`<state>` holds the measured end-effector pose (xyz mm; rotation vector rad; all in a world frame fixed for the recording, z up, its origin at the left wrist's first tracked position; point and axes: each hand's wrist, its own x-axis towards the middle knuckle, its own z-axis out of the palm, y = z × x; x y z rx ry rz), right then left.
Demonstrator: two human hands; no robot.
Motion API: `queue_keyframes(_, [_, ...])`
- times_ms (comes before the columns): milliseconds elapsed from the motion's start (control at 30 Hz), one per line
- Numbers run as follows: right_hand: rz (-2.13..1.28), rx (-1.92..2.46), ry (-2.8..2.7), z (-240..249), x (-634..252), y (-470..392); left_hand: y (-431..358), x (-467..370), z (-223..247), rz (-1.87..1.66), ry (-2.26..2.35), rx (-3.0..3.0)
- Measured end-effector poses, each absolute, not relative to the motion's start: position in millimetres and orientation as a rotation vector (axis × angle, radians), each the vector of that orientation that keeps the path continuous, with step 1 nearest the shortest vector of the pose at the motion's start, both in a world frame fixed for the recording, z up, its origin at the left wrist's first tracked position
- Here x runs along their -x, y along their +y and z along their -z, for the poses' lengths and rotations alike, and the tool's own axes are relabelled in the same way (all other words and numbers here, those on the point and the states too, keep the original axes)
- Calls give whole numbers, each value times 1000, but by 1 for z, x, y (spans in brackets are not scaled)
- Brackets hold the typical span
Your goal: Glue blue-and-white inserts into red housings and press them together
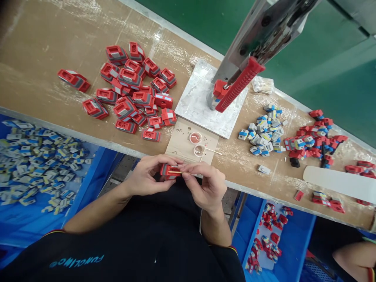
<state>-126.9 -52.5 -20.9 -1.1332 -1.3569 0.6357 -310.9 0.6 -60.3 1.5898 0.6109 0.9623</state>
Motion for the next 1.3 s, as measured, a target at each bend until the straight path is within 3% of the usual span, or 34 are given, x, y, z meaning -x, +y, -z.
queue_keyframes(533, [-108, 1229, -1764, 7, 117, -53, 5, 316, 55, -959, 679, -1662])
queue_keyframes(1300, [-403, 1092, -1614, 19, 120, -58, 4, 319, 61, -894, 679, -1737])
